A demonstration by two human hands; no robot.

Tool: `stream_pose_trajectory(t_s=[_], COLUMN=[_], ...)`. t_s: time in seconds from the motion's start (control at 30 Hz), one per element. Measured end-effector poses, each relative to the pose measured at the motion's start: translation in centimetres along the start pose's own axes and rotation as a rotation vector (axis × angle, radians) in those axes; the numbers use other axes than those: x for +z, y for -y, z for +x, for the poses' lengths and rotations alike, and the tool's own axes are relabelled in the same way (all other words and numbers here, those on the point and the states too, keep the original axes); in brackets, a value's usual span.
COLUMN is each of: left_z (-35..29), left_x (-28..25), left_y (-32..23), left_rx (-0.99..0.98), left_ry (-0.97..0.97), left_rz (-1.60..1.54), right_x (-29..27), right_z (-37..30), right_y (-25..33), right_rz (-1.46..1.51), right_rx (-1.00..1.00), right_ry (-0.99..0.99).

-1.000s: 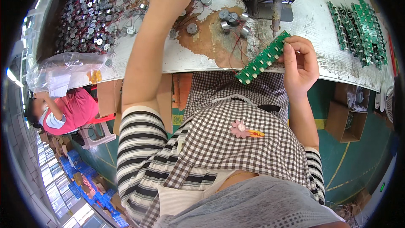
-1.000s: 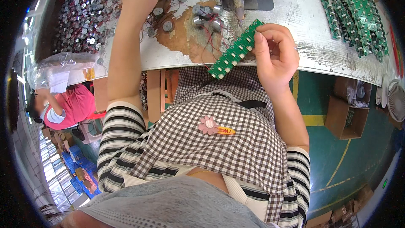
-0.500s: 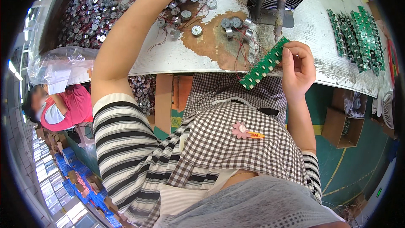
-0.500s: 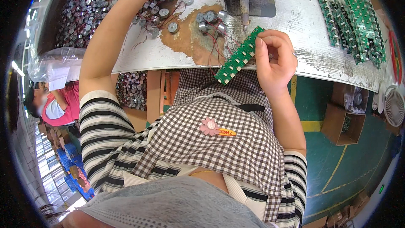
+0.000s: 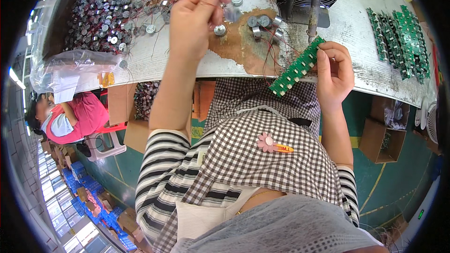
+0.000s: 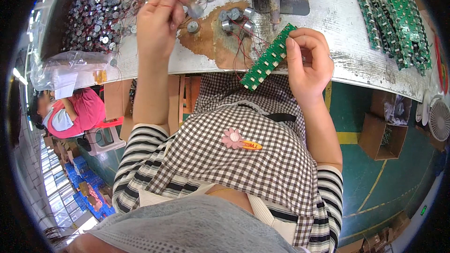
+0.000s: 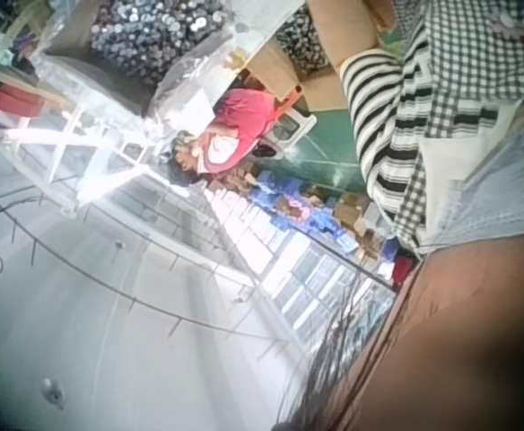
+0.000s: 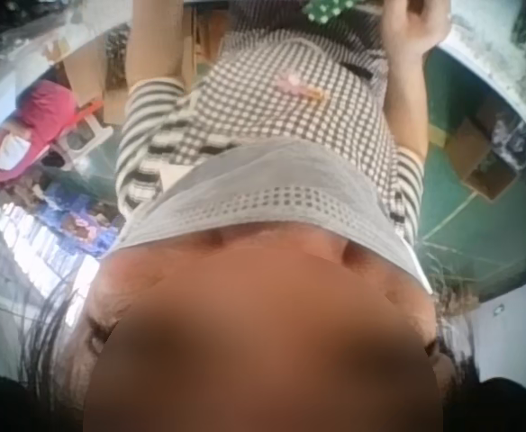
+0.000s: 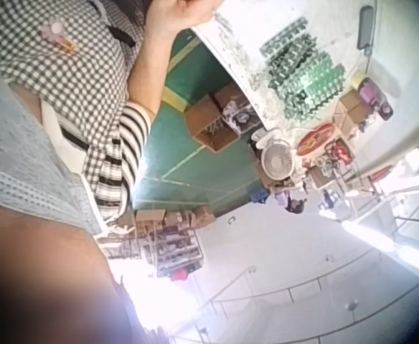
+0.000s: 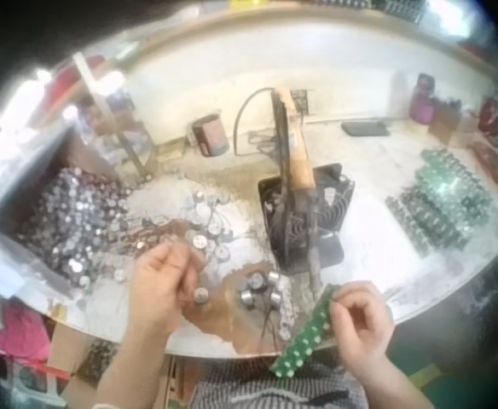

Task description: The person solders small circular electronic components onto printed circuit boards using a soldering iron, with a fan for cooling.

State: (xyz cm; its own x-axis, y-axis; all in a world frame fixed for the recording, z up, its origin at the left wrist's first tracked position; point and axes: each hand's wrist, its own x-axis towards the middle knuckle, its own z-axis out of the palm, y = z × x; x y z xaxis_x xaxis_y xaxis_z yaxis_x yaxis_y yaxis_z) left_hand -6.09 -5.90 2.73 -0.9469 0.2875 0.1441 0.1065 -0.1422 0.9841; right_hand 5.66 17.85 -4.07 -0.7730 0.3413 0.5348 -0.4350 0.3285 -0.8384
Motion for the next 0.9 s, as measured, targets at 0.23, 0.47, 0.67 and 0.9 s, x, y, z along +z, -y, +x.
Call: stream_pose_trajectory(t_s=[0.23,0.47,0.67,0.9], left_z=[0.0,-0.5,0.5,-1.1], left_x=[1.9,3.8,2.3,-0.3], left_y=[4.8,3.9,5.6,4.6], left_rx=[0.449,0.382,0.377,0.518], left_ry=[-0.359,-0.411,-0.226,-0.454], left_rz=[0.174,0.315,0.452,0.550], right_x=[0.4,0.2,0.2,0.2], right_z=[0.1,0.1,0.0,0.0], right_y=[0.0,0.1,0.3,-0.1], right_rz=[0.021,-0.018,0.018,0.033], right_rx=[-0.025,-0.017,0.015,0.000], right_ry=[0.020,0.015,0.017,0.013])
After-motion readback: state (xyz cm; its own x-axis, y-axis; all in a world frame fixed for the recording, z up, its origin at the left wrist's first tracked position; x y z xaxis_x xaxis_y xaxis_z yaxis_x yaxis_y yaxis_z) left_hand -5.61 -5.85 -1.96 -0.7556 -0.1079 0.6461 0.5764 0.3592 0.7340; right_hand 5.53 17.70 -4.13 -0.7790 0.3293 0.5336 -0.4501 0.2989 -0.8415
